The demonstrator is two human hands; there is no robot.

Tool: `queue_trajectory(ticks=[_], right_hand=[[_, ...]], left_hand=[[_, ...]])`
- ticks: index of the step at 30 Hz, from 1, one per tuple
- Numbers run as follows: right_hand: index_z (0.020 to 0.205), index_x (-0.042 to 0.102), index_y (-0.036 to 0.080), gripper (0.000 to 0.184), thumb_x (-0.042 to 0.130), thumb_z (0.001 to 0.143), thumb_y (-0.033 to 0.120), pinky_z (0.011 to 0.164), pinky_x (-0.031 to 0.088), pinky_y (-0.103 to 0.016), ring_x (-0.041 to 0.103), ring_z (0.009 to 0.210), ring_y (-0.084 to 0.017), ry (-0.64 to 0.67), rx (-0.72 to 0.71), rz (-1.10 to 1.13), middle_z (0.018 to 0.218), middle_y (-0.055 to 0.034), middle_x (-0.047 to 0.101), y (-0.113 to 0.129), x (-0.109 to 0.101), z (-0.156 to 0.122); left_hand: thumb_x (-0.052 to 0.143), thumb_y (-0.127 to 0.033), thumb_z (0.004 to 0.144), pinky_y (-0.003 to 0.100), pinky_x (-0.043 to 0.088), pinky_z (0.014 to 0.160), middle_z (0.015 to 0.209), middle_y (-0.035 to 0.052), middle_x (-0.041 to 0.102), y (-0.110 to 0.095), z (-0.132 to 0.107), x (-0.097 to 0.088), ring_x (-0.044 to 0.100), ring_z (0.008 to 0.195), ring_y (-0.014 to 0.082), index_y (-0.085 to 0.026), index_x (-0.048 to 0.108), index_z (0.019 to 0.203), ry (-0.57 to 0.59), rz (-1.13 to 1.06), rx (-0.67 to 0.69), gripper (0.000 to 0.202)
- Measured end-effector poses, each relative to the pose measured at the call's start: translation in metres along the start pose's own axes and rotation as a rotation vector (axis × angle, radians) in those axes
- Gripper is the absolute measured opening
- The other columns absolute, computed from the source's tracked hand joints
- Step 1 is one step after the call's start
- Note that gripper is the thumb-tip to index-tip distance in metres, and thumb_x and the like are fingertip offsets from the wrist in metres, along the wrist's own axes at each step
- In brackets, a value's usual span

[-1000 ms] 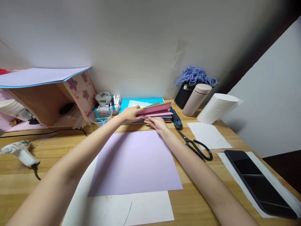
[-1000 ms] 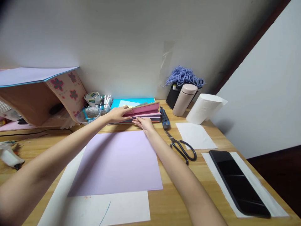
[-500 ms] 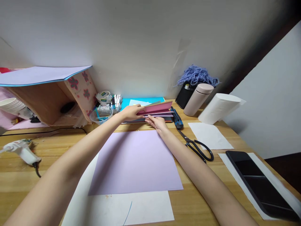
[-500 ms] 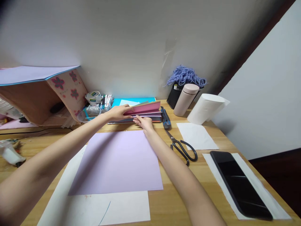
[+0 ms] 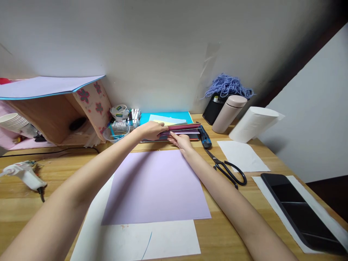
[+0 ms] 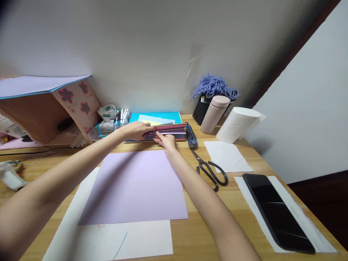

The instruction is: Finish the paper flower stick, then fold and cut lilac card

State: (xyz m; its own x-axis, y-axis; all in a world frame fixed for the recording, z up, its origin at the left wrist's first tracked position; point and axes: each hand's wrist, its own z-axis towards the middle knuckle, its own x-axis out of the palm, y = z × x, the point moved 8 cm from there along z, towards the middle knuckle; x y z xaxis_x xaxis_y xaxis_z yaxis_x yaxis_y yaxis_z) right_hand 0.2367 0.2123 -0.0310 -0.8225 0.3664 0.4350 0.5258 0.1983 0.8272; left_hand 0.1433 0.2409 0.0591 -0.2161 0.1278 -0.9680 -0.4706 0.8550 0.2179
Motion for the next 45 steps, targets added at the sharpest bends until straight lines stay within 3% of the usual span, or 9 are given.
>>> queue_trajectory(ticks=[8, 14, 20, 24, 28, 32, 36, 40, 45], right_hand=[[0.080, 0.055, 0.011, 0.009, 0.060, 0.081, 0.018, 0.048, 0.056, -0.021, 0.068, 0.054, -0.016, 0.054, 0.083, -0.015, 0.066, -0.0076, 0.066, 0.000, 0.002, -0.002], [0.090, 0.047, 0.012, 0.008, 0.040, 0.088, 0.007, 0.052, 0.057, -0.021, 0.068, 0.056, -0.014, 0.062, 0.160, 0.035, 0.067, -0.0053, 0.061, 0.001, 0.008, 0.001], [0.091, 0.046, 0.011, 0.010, 0.039, 0.088, 0.006, 0.051, 0.057, -0.022, 0.067, 0.057, -0.014, 0.092, 0.173, 0.071, 0.072, -0.0068, 0.061, 0.017, 0.020, -0.010], [0.092, 0.045, 0.011, 0.008, 0.040, 0.088, 0.006, 0.052, 0.057, -0.020, 0.068, 0.056, -0.015, 0.098, 0.135, 0.079, 0.074, -0.0079, 0.061, 0.033, 0.028, -0.032], [0.087, 0.046, 0.012, 0.003, 0.043, 0.089, 0.012, 0.054, 0.057, -0.021, 0.069, 0.059, -0.017, 0.116, 0.052, 0.086, 0.064, -0.0022, 0.056, 0.042, 0.025, -0.083], [0.082, 0.048, 0.013, 0.009, 0.051, 0.086, 0.021, 0.052, 0.056, -0.022, 0.070, 0.063, -0.020, 0.135, 0.059, 0.075, 0.057, 0.0040, 0.049, 0.014, 0.006, -0.155], [0.079, 0.042, 0.016, 0.021, 0.056, 0.084, 0.030, 0.048, 0.053, -0.022, 0.069, 0.059, -0.019, 0.019, 0.331, 0.009, 0.056, 0.0034, 0.054, -0.055, -0.027, -0.212], [0.084, 0.042, 0.016, 0.021, 0.052, 0.086, 0.034, 0.054, 0.054, -0.023, 0.070, 0.065, -0.019, -0.014, 0.450, 0.046, 0.064, -0.0025, 0.063, -0.095, -0.036, -0.232], [0.082, 0.053, 0.011, 0.028, 0.051, 0.084, 0.039, 0.056, 0.053, -0.022, 0.070, 0.068, -0.018, 0.142, 0.547, 0.090, 0.080, -0.0125, 0.070, -0.096, -0.021, -0.251]], left_hand=[[0.038, -0.021, 0.086, 0.027, 0.040, 0.062, 0.105, 0.0085, 0.057, 0.019, 0.000, -0.002, 0.061, 0.080, 0.0201, -0.028, 0.039, 0.125, -0.054, -0.004, -0.169, 0.040], [0.039, -0.012, 0.082, 0.028, 0.040, 0.062, 0.104, 0.0091, 0.056, 0.019, 0.003, -0.006, 0.061, 0.076, 0.0196, -0.028, 0.039, 0.123, -0.064, 0.085, -0.187, 0.044], [0.039, -0.010, 0.082, 0.028, 0.042, 0.062, 0.104, 0.0094, 0.054, 0.027, 0.000, -0.022, 0.062, 0.074, 0.0190, -0.027, 0.036, 0.123, -0.098, 0.114, -0.236, 0.044], [0.037, -0.010, 0.083, 0.028, 0.043, 0.065, 0.106, 0.0094, 0.054, 0.029, -0.001, -0.029, 0.062, 0.078, 0.0190, -0.028, 0.037, 0.122, -0.105, 0.102, -0.248, 0.043], [0.038, -0.013, 0.083, 0.030, 0.043, 0.067, 0.106, 0.0109, 0.055, 0.030, 0.000, -0.031, 0.063, 0.078, 0.0211, -0.026, 0.039, 0.122, -0.121, 0.052, -0.247, 0.041], [0.042, -0.010, 0.079, 0.029, 0.043, 0.067, 0.108, 0.0104, 0.055, 0.028, 0.000, -0.027, 0.062, 0.076, 0.0196, -0.027, 0.041, 0.120, -0.112, 0.038, -0.225, 0.044], [0.035, -0.006, 0.079, 0.027, 0.041, 0.063, 0.104, 0.0085, 0.057, 0.023, 0.001, -0.022, 0.061, 0.071, 0.0176, -0.029, 0.043, 0.120, -0.120, 0.068, -0.197, 0.047], [0.035, -0.009, 0.080, 0.025, 0.039, 0.060, 0.101, 0.0063, 0.059, 0.023, 0.002, -0.019, 0.061, 0.074, 0.0178, -0.031, 0.044, 0.120, -0.129, 0.062, -0.215, 0.046], [0.038, -0.020, 0.083, 0.024, 0.037, 0.061, 0.099, 0.0048, 0.064, 0.028, 0.001, -0.021, 0.061, 0.081, 0.0186, -0.031, 0.051, 0.114, -0.149, -0.025, -0.280, 0.035]])
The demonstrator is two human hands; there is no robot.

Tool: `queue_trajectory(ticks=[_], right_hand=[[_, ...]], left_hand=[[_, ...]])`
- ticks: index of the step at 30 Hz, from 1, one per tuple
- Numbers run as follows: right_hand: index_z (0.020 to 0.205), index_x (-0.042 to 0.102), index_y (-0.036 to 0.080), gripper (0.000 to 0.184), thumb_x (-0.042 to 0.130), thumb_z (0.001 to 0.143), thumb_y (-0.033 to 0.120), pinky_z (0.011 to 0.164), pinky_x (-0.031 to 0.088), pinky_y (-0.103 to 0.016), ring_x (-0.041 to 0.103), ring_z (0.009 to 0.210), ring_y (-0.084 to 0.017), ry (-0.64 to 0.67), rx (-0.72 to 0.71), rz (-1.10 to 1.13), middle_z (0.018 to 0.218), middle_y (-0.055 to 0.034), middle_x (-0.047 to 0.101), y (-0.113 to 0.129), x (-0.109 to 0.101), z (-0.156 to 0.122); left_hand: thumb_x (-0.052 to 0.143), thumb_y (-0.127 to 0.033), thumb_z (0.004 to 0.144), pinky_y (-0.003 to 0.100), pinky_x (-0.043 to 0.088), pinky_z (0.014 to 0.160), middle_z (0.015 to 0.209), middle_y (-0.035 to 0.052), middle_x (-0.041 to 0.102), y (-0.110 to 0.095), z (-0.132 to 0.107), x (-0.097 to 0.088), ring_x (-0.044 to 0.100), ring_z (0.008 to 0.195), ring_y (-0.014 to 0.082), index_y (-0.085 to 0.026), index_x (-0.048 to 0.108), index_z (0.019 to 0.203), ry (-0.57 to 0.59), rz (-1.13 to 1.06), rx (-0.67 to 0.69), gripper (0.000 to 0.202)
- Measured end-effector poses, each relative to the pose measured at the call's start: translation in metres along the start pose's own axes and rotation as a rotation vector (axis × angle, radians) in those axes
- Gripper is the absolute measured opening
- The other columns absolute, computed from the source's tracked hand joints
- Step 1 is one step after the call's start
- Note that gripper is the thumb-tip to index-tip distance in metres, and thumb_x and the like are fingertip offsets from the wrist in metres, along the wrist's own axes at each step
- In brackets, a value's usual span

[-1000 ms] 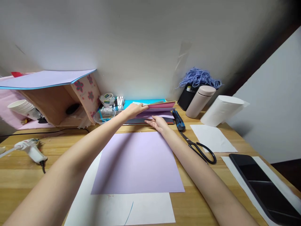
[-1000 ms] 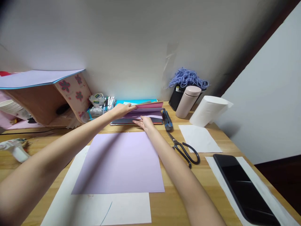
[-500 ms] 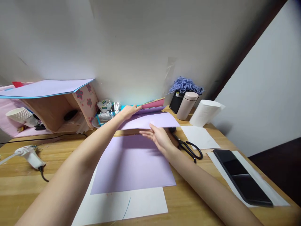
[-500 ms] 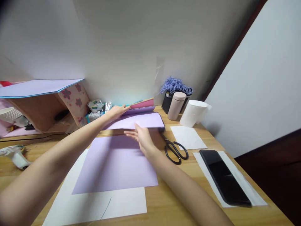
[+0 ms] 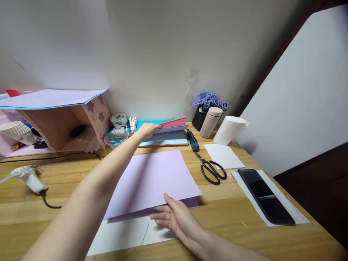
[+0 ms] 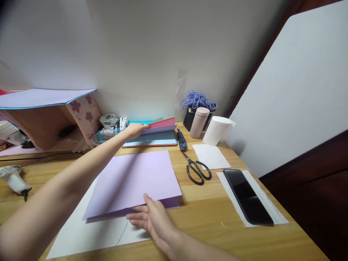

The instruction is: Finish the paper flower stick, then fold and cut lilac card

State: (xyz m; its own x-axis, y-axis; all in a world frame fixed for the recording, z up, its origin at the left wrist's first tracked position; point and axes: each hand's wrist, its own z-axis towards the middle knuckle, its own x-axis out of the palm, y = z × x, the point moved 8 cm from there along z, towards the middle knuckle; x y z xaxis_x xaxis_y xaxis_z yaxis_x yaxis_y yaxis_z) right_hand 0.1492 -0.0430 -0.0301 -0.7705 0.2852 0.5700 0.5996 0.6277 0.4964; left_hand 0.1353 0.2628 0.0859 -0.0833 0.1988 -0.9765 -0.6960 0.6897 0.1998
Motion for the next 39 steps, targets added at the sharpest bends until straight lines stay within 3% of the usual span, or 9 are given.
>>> queue_trajectory(ticks=[3, 5, 8, 11, 16, 19, 25, 31, 39], right_hand=[[0.081, 0.062, 0.004, 0.032, 0.048, 0.082, 0.033, 0.055, 0.053, -0.020, 0.070, 0.064, -0.018, 0.290, 0.271, -0.162, 0.083, -0.0170, 0.070, -0.007, 0.025, -0.030], [0.081, 0.065, 0.003, 0.030, 0.050, 0.080, 0.029, 0.054, 0.053, -0.020, 0.070, 0.063, -0.018, 0.416, 0.287, -0.282, 0.079, -0.0162, 0.071, 0.011, 0.036, -0.039], [0.089, 0.064, 0.005, 0.022, 0.054, 0.080, 0.023, 0.060, 0.054, -0.020, 0.070, 0.070, -0.017, 0.335, -0.033, -0.360, 0.087, -0.0157, 0.071, 0.083, 0.035, -0.009], [0.088, 0.061, 0.004, 0.016, 0.048, 0.082, 0.010, 0.063, 0.055, -0.020, 0.069, 0.070, -0.016, 0.136, -0.222, -0.272, 0.086, -0.0170, 0.070, 0.151, 0.019, 0.050], [0.080, 0.052, 0.011, 0.013, 0.041, 0.087, 0.008, 0.064, 0.056, -0.020, 0.069, 0.067, -0.013, -0.064, -0.393, -0.020, 0.073, -0.0096, 0.065, 0.210, -0.004, 0.126], [0.078, 0.047, 0.015, 0.012, 0.041, 0.089, 0.011, 0.060, 0.057, -0.019, 0.068, 0.063, -0.013, -0.083, -0.415, 0.003, 0.070, -0.0060, 0.062, 0.216, -0.007, 0.138], [0.079, 0.046, 0.012, 0.014, 0.039, 0.090, 0.009, 0.054, 0.057, -0.021, 0.069, 0.062, -0.015, -0.099, -0.377, -0.006, 0.078, -0.0145, 0.066, 0.212, -0.015, 0.144], [0.089, 0.046, 0.012, 0.005, 0.041, 0.090, 0.011, 0.051, 0.057, -0.019, 0.069, 0.065, -0.016, -0.153, -0.373, -0.007, 0.090, -0.0170, 0.066, 0.217, -0.019, 0.151], [0.089, 0.047, 0.011, 0.004, 0.043, 0.089, 0.010, 0.046, 0.057, -0.019, 0.068, 0.060, -0.015, -0.180, -0.400, -0.023, 0.081, -0.0132, 0.065, 0.223, -0.015, 0.149]], left_hand=[[0.039, -0.028, 0.085, 0.025, 0.038, 0.062, 0.096, 0.0046, 0.066, 0.000, 0.001, -0.001, 0.061, 0.084, 0.0197, -0.029, 0.059, 0.102, -0.007, -0.017, -0.004, 0.026], [0.038, -0.032, 0.085, 0.025, 0.038, 0.062, 0.093, 0.0051, 0.067, -0.001, 0.003, 0.001, 0.061, 0.085, 0.0203, -0.027, 0.062, 0.095, -0.009, -0.025, -0.004, 0.026], [0.039, -0.034, 0.085, 0.025, 0.037, 0.061, 0.092, 0.0060, 0.068, -0.003, 0.003, 0.006, 0.062, 0.085, 0.0208, -0.025, 0.064, 0.091, -0.006, -0.037, 0.000, 0.027], [0.040, -0.038, 0.085, 0.025, 0.037, 0.060, 0.094, 0.0056, 0.068, -0.005, 0.001, 0.010, 0.061, 0.085, 0.0205, -0.025, 0.065, 0.091, 0.000, -0.055, 0.013, 0.029], [0.050, -0.059, 0.073, 0.024, 0.037, 0.058, 0.094, 0.0048, 0.067, -0.006, -0.005, 0.011, 0.061, 0.083, 0.0210, -0.025, 0.064, 0.095, 0.016, -0.099, 0.046, 0.042], [0.045, -0.056, 0.079, 0.024, 0.039, 0.060, 0.097, 0.0044, 0.067, -0.002, -0.007, 0.013, 0.061, 0.085, 0.0201, -0.025, 0.064, 0.094, 0.010, -0.163, 0.049, 0.039], [0.042, -0.018, 0.081, 0.022, 0.042, 0.071, 0.108, -0.0018, 0.067, 0.014, -0.005, 0.019, 0.060, 0.096, 0.0169, -0.028, 0.065, 0.102, -0.050, -0.341, 0.018, 0.032], [0.046, -0.015, 0.078, 0.023, 0.043, 0.070, 0.103, -0.0014, 0.069, 0.016, -0.005, 0.021, 0.061, 0.094, 0.0188, -0.027, 0.068, 0.100, -0.075, -0.351, -0.011, 0.033], [0.047, -0.014, 0.076, 0.023, 0.042, 0.067, 0.102, -0.0003, 0.069, 0.014, -0.002, 0.021, 0.062, 0.093, 0.0195, -0.026, 0.068, 0.098, -0.073, -0.323, -0.012, 0.033]])
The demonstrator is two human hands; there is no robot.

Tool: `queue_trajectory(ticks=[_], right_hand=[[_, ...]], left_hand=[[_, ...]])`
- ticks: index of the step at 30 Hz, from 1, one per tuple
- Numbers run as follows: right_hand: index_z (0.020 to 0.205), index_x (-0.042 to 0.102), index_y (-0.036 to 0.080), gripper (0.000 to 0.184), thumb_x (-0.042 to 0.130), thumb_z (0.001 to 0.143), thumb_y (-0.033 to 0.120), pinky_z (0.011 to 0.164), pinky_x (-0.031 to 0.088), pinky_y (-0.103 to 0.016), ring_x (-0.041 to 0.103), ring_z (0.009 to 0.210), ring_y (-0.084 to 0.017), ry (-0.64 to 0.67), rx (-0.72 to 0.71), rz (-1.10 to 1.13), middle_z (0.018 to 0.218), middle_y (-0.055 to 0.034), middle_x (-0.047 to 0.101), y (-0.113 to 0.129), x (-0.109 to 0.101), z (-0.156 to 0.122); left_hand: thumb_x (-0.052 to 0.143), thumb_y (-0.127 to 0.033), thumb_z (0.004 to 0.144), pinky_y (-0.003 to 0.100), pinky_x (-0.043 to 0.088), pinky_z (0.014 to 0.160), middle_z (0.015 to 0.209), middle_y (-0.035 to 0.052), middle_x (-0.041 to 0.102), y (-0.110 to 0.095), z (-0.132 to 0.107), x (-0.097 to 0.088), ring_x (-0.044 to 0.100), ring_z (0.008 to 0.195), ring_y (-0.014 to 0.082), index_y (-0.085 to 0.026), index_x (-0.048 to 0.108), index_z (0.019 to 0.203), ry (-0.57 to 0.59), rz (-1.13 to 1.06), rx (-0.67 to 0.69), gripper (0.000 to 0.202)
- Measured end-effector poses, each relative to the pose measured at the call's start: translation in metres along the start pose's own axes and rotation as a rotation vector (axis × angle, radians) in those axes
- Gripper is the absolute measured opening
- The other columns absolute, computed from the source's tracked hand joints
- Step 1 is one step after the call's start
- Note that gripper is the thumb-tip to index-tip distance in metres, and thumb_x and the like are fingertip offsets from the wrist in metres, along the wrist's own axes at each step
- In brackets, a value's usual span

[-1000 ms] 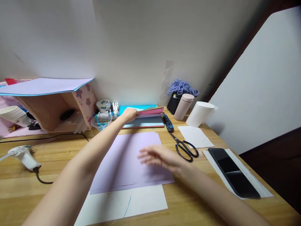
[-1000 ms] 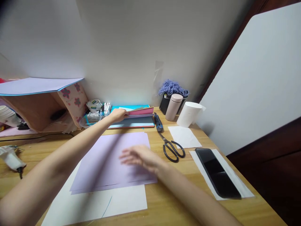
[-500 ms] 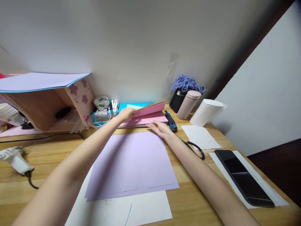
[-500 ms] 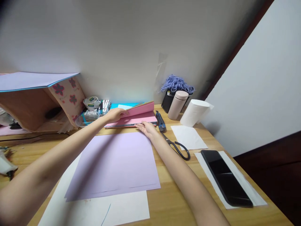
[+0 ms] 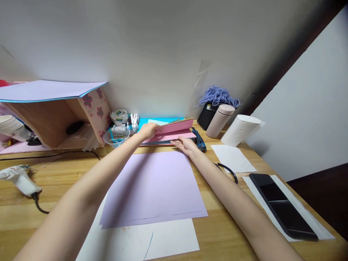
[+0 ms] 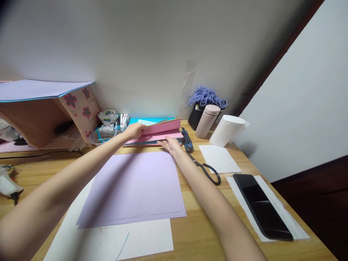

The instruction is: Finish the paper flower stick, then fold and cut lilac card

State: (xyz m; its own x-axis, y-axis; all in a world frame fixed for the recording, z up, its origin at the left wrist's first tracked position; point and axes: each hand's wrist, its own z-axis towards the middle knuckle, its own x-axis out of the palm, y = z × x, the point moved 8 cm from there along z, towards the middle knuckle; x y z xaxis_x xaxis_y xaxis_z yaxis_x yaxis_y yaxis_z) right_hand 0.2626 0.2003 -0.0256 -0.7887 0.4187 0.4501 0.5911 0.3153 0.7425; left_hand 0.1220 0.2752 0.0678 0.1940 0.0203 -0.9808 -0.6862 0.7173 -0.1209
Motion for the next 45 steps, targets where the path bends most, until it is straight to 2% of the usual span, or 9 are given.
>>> queue_trajectory(ticks=[7, 11, 19, 23, 27, 31, 34, 39, 45], right_hand=[[0.078, 0.050, 0.012, 0.011, 0.046, 0.088, 0.009, 0.049, 0.056, -0.016, 0.068, 0.057, -0.014, 0.040, -0.027, -0.015, 0.063, -0.0075, 0.064, 0.001, 0.002, 0.001], [0.074, 0.050, 0.011, 0.014, 0.046, 0.088, 0.008, 0.050, 0.056, -0.015, 0.067, 0.055, -0.013, 0.055, -0.030, -0.018, 0.060, -0.0076, 0.064, 0.000, 0.002, 0.001], [0.076, 0.053, 0.010, 0.015, 0.045, 0.088, 0.007, 0.050, 0.054, -0.011, 0.067, 0.054, -0.010, 0.043, -0.073, -0.021, 0.057, -0.0043, 0.064, 0.002, 0.005, 0.002], [0.080, 0.055, 0.009, 0.016, 0.043, 0.090, 0.008, 0.048, 0.054, -0.013, 0.066, 0.051, -0.011, 0.083, -0.043, -0.066, 0.055, -0.0053, 0.066, 0.000, 0.003, -0.003], [0.081, 0.060, 0.006, 0.020, 0.045, 0.090, 0.014, 0.045, 0.054, -0.016, 0.068, 0.054, -0.014, 0.179, 0.001, -0.127, 0.066, -0.0119, 0.070, 0.003, 0.005, -0.010], [0.079, 0.062, 0.007, 0.018, 0.047, 0.088, 0.013, 0.055, 0.055, -0.016, 0.068, 0.061, -0.013, 0.214, -0.109, -0.125, 0.073, -0.0120, 0.071, 0.016, 0.016, -0.007], [0.075, 0.060, 0.010, 0.016, 0.048, 0.086, 0.008, 0.062, 0.056, -0.018, 0.068, 0.063, -0.012, 0.178, -0.177, -0.105, 0.071, -0.0087, 0.071, 0.017, 0.025, 0.001], [0.071, 0.057, 0.012, 0.010, 0.060, 0.081, 0.014, 0.061, 0.056, -0.018, 0.066, 0.057, -0.009, 0.110, -0.266, -0.084, 0.066, -0.0030, 0.068, 0.011, 0.037, 0.013], [0.070, 0.052, 0.014, 0.019, 0.067, 0.075, 0.024, 0.060, 0.056, -0.016, 0.066, 0.057, -0.009, 0.054, -0.314, -0.077, 0.058, 0.0002, 0.062, 0.004, 0.043, 0.021]], left_hand=[[0.047, -0.013, 0.076, 0.023, 0.042, 0.068, 0.101, 0.0006, 0.070, 0.001, 0.001, 0.001, 0.062, 0.093, 0.0193, -0.025, 0.069, 0.097, -0.008, -0.016, 0.017, 0.033], [0.047, -0.013, 0.076, 0.022, 0.042, 0.068, 0.101, 0.0004, 0.070, 0.001, 0.001, -0.001, 0.062, 0.093, 0.0189, -0.025, 0.070, 0.096, -0.008, -0.027, -0.003, 0.033], [0.048, -0.016, 0.076, 0.022, 0.041, 0.066, 0.100, -0.0005, 0.070, 0.000, 0.000, -0.002, 0.062, 0.089, 0.0182, -0.027, 0.069, 0.094, -0.018, -0.020, -0.038, 0.030], [0.045, -0.016, 0.077, 0.023, 0.041, 0.067, 0.102, 0.0008, 0.069, 0.002, 0.001, 0.001, 0.061, 0.089, 0.0185, -0.026, 0.068, 0.097, 0.022, -0.046, -0.038, 0.031], [0.044, -0.012, 0.076, 0.023, 0.041, 0.071, 0.101, 0.0013, 0.069, 0.005, 0.001, 0.000, 0.060, 0.090, 0.0179, -0.024, 0.069, 0.093, -0.014, -0.177, 0.010, 0.032], [0.053, -0.017, 0.071, 0.023, 0.042, 0.069, 0.084, 0.0028, 0.070, 0.019, 0.001, -0.003, 0.061, 0.080, 0.0165, -0.018, 0.069, 0.077, -0.130, -0.417, -0.065, 0.017], [0.057, -0.024, 0.069, 0.021, 0.043, 0.063, 0.076, 0.0035, 0.069, 0.028, -0.001, -0.001, 0.060, 0.070, 0.0139, -0.015, 0.066, 0.076, -0.163, -0.491, -0.111, 0.014], [0.058, -0.036, 0.070, 0.018, 0.037, 0.048, 0.060, -0.0007, 0.062, 0.038, -0.008, 0.009, 0.051, 0.050, 0.0092, -0.012, 0.062, 0.096, -0.142, -0.670, -0.238, 0.034], [0.056, -0.045, 0.070, 0.020, 0.037, 0.052, 0.060, -0.0002, 0.060, 0.038, -0.007, 0.019, 0.049, 0.057, 0.0101, -0.011, 0.067, 0.074, -0.057, -0.735, -0.256, 0.036]])
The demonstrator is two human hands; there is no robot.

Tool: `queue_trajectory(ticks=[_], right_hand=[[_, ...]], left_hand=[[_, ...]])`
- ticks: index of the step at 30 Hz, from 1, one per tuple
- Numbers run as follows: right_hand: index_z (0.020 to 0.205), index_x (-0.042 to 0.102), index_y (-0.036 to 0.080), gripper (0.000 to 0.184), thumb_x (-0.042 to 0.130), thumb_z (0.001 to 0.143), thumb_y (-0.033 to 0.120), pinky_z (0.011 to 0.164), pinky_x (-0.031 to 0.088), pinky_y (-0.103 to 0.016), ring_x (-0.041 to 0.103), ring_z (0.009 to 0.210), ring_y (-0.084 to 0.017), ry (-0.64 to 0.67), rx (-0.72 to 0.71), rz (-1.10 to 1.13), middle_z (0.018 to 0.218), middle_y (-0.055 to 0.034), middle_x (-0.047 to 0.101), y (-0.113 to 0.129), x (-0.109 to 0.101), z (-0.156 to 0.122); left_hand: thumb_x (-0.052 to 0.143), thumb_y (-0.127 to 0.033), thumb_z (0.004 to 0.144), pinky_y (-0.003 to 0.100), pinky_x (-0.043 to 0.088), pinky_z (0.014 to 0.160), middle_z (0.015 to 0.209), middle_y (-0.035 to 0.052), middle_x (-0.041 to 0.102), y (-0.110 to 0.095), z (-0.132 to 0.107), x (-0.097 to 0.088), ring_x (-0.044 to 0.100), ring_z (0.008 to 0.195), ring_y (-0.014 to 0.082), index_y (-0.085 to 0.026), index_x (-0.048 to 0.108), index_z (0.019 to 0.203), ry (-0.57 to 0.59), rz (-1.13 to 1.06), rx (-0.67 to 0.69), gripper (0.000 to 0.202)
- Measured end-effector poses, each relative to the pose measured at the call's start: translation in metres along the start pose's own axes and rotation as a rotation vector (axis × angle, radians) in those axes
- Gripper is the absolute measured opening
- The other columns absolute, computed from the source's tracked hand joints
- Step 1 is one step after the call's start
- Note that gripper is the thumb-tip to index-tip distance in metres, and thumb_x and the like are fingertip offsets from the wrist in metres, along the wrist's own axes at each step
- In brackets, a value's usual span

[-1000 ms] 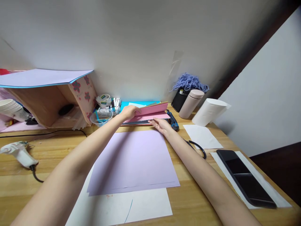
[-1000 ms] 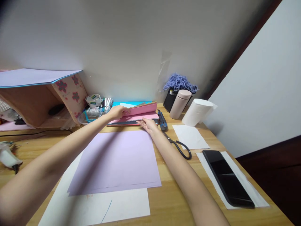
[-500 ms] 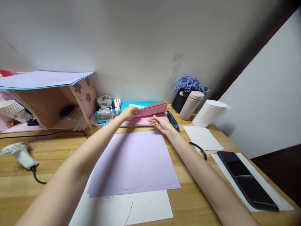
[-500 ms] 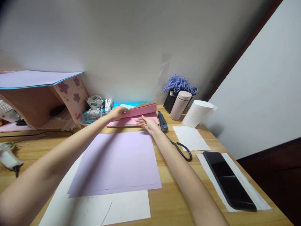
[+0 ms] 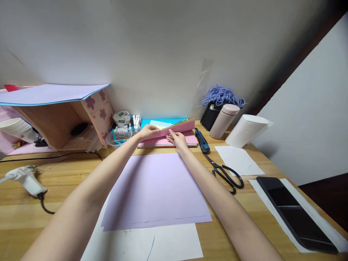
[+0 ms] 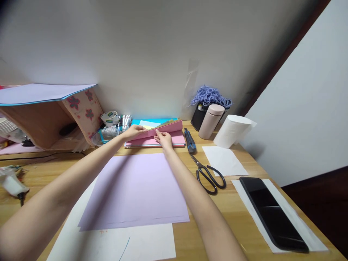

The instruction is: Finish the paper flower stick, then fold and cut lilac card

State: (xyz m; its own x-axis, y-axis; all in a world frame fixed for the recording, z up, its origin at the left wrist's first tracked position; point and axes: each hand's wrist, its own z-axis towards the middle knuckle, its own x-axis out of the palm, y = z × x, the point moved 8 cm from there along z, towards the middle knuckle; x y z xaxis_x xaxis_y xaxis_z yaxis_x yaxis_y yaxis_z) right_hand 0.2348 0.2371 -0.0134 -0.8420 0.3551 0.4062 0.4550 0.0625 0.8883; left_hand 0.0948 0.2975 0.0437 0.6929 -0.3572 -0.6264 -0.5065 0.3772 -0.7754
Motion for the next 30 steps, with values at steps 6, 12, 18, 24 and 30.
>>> queue_trajectory(ticks=[6, 12, 18, 24, 30], right_hand=[[0.070, 0.051, 0.013, 0.025, 0.070, 0.072, 0.028, 0.056, 0.058, -0.018, 0.066, 0.054, -0.011, -0.001, 0.002, -0.024, 0.060, -0.0022, 0.063, -0.002, -0.004, -0.001], [0.075, 0.050, 0.013, 0.022, 0.070, 0.073, 0.024, 0.058, 0.060, -0.022, 0.067, 0.057, -0.014, 0.008, 0.025, -0.007, 0.064, -0.0035, 0.064, -0.004, -0.008, -0.003], [0.072, 0.052, 0.012, 0.017, 0.068, 0.073, 0.013, 0.059, 0.060, -0.020, 0.069, 0.060, -0.016, 0.050, 0.103, 0.024, 0.064, -0.0055, 0.066, -0.004, -0.010, -0.008], [0.075, 0.059, 0.006, 0.008, 0.061, 0.074, -0.001, 0.060, 0.060, -0.021, 0.068, 0.057, -0.016, 0.042, 0.193, 0.035, 0.053, -0.0026, 0.063, -0.006, -0.014, -0.016], [0.069, 0.061, 0.006, 0.010, 0.059, 0.077, 0.000, 0.055, 0.058, -0.014, 0.065, 0.049, -0.011, -0.012, 0.215, 0.055, 0.051, -0.0045, 0.064, -0.011, -0.014, -0.017]], left_hand=[[0.057, -0.044, 0.069, 0.021, 0.035, 0.050, 0.051, -0.0013, 0.055, 0.003, 0.004, 0.001, 0.045, 0.050, 0.0093, -0.011, 0.068, 0.070, 0.038, 0.013, -0.021, 0.034], [0.056, -0.036, 0.070, 0.022, 0.039, 0.056, 0.059, 0.0016, 0.061, -0.007, 0.007, 0.002, 0.050, 0.057, 0.0115, -0.012, 0.068, 0.071, 0.024, 0.091, 0.030, 0.027], [0.049, -0.021, 0.073, 0.021, 0.037, 0.055, 0.066, 0.0007, 0.063, -0.016, 0.001, 0.003, 0.051, 0.057, 0.0114, -0.015, 0.063, 0.095, -0.056, 0.182, 0.119, 0.027], [0.040, -0.016, 0.079, 0.023, 0.039, 0.065, 0.091, 0.0032, 0.065, -0.036, -0.009, 0.002, 0.057, 0.079, 0.0148, -0.020, 0.061, 0.090, -0.131, 0.457, 0.244, 0.024], [0.041, -0.020, 0.080, 0.023, 0.035, 0.056, 0.092, 0.0051, 0.061, -0.054, -0.022, 0.029, 0.057, 0.070, 0.0147, -0.021, 0.065, 0.087, 0.155, 0.832, 0.389, 0.025]])
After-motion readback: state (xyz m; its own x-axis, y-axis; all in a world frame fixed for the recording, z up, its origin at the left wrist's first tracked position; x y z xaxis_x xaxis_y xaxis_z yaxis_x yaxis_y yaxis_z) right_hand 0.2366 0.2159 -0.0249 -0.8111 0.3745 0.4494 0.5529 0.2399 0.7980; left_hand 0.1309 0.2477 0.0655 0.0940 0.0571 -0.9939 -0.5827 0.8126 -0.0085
